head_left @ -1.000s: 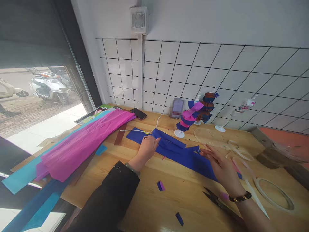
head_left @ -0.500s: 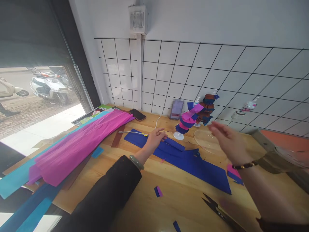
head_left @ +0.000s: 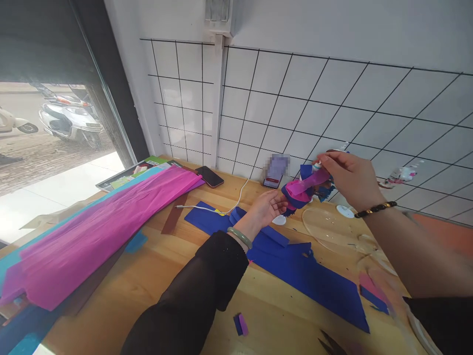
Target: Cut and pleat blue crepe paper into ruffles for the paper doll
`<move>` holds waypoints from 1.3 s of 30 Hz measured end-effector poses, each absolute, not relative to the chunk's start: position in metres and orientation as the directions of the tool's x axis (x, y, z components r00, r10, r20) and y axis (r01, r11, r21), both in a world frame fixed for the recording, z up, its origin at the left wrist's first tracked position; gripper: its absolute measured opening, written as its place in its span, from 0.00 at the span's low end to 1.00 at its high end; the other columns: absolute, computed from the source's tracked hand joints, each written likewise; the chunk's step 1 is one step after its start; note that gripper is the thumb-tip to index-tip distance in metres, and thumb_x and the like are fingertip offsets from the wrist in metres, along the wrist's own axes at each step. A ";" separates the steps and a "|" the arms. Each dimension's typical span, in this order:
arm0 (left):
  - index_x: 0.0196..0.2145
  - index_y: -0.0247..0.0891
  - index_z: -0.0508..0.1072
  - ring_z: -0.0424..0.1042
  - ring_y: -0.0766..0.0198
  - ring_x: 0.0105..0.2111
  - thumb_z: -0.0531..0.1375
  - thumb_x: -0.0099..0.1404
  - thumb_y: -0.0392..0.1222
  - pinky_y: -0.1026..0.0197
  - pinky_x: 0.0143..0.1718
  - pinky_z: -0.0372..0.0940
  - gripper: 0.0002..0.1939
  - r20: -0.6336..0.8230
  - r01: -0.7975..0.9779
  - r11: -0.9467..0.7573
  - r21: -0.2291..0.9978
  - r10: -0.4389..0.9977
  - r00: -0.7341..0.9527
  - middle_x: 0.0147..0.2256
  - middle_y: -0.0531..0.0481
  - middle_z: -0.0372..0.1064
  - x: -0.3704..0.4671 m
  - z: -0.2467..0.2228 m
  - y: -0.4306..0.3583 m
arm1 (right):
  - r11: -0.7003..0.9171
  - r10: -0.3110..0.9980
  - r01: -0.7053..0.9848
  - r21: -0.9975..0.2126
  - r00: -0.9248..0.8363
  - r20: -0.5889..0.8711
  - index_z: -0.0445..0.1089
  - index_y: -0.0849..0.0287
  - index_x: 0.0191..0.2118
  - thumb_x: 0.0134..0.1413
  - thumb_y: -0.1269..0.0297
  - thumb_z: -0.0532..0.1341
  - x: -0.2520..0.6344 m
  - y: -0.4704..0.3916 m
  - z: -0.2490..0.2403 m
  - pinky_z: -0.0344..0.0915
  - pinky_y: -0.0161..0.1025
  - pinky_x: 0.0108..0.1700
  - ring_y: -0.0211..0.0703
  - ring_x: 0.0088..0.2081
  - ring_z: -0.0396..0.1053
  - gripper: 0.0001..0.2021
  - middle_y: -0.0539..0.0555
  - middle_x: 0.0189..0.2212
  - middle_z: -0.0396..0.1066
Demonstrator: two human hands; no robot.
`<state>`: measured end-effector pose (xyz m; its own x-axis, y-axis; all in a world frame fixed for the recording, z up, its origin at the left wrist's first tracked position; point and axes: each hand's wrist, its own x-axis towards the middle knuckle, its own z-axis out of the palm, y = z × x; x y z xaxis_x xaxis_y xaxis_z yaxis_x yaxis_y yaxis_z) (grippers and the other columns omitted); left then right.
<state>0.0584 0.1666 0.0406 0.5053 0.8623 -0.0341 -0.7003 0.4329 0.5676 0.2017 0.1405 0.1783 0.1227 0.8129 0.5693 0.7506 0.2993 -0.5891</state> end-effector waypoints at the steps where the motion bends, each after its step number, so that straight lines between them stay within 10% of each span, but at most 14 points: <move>1: 0.30 0.32 0.66 0.68 0.66 0.25 0.57 0.56 0.39 0.63 0.29 0.62 0.07 -0.020 -0.711 0.436 0.552 0.859 0.511 0.28 0.45 0.68 0.060 0.040 0.167 | 0.296 0.810 0.756 -0.584 0.125 0.573 0.72 0.61 0.35 0.50 0.55 0.55 0.202 0.139 0.178 0.60 0.32 0.24 0.34 0.24 0.62 0.16 0.53 0.28 0.71; 13: 0.43 0.41 0.60 0.64 0.70 0.21 0.60 0.53 0.35 0.67 0.23 0.59 0.20 0.097 -0.795 0.450 0.406 0.844 0.527 0.25 0.53 0.62 0.067 0.034 0.166 | 0.328 0.786 0.689 -0.646 0.180 0.591 0.73 0.59 0.33 0.49 0.58 0.58 0.199 0.134 0.174 0.64 0.34 0.28 0.36 0.29 0.65 0.11 0.52 0.30 0.71; 39: 0.41 0.40 0.64 0.56 0.77 0.18 0.60 0.53 0.29 0.72 0.20 0.53 0.18 0.154 -0.795 0.508 0.332 0.802 0.577 0.22 0.57 0.55 0.062 0.044 0.164 | 0.369 0.807 0.595 -0.714 0.176 0.564 0.72 0.59 0.34 0.48 0.56 0.57 0.197 0.139 0.169 0.64 0.37 0.30 0.38 0.29 0.65 0.13 0.54 0.34 0.70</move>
